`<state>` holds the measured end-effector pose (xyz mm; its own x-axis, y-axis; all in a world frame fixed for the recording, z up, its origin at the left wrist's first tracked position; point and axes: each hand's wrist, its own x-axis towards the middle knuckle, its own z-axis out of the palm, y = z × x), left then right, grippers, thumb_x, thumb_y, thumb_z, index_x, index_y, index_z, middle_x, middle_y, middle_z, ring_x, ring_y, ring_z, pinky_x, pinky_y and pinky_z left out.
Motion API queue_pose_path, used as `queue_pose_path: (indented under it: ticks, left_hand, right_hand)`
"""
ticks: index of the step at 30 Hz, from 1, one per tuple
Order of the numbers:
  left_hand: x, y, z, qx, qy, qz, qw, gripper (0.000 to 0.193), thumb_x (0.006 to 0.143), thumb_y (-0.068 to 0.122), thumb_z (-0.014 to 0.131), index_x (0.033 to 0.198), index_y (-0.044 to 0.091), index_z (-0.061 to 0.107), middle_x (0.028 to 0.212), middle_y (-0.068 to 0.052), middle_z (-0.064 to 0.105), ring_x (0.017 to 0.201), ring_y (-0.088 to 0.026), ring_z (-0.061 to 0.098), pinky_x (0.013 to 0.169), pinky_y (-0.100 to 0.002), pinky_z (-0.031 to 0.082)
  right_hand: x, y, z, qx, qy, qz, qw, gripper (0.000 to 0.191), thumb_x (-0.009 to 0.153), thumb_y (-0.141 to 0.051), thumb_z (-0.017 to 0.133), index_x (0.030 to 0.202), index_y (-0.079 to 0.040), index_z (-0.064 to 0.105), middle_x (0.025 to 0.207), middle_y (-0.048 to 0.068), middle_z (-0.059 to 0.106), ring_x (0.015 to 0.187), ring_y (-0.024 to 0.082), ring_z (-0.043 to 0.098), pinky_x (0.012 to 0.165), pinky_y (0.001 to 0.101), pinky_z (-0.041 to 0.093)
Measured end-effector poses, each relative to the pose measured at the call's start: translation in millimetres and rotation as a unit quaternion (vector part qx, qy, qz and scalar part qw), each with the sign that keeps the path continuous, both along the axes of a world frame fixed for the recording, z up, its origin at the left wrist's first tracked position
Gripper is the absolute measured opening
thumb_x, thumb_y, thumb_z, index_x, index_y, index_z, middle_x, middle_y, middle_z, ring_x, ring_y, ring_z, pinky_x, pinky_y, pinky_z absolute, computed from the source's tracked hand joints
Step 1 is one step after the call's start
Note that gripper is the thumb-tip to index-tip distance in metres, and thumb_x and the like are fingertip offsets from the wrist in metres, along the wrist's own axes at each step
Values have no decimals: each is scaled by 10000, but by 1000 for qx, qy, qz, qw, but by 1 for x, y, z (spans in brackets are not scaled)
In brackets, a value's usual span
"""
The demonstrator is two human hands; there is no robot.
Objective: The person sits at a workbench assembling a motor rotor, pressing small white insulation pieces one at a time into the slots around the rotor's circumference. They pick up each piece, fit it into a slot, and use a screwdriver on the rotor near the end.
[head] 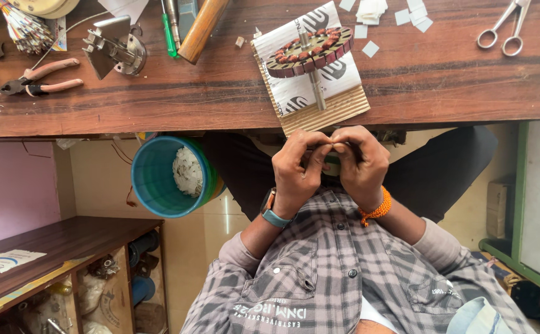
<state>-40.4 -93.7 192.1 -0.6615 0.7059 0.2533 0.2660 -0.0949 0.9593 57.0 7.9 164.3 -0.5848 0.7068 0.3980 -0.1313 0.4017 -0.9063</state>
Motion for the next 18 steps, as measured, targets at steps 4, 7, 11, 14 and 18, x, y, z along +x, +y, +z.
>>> queue_pose_path:
  ticks: [4,7,11,14,18]
  left_hand:
    - [-8,1,-4,13,-133,-26,991,125,1003,71,699,1093,-16,689,988,-52,713,737,-64,680,590,-192,566]
    - [-12,3,-8,11,-165,-56,985,158,1022,106,698,1123,-16,691,984,-47,693,769,-57,664,593,-189,552]
    - [-18,0,-8,19,-123,-97,988,180,1021,109,694,1147,-18,687,1110,-67,657,870,-74,666,655,-210,606]
    - [-20,-1,-4,10,-101,-106,989,188,1012,86,708,1167,-18,689,1131,-75,663,902,-84,679,690,-219,618]
    - [-22,0,4,1,-68,-107,992,217,978,47,734,1183,0,683,1118,-72,669,898,-91,690,697,-216,622]
  right_hand:
    - [1,10,-4,48,34,28,998,159,950,-44,740,1072,25,665,1013,132,721,944,197,720,830,293,588]
    - [3,15,-4,20,33,43,998,119,967,-12,733,1059,28,667,1031,140,721,944,181,723,829,279,605]
    - [6,18,-6,-76,32,66,994,60,1005,25,696,1054,27,662,1060,132,717,948,150,713,853,266,604]
    - [7,19,-7,-95,49,91,990,93,1001,37,681,1077,27,628,1072,124,710,960,139,710,850,262,612]
    - [10,21,-6,-152,41,131,979,84,1021,-15,669,1076,13,611,1031,92,673,890,105,638,796,214,542]
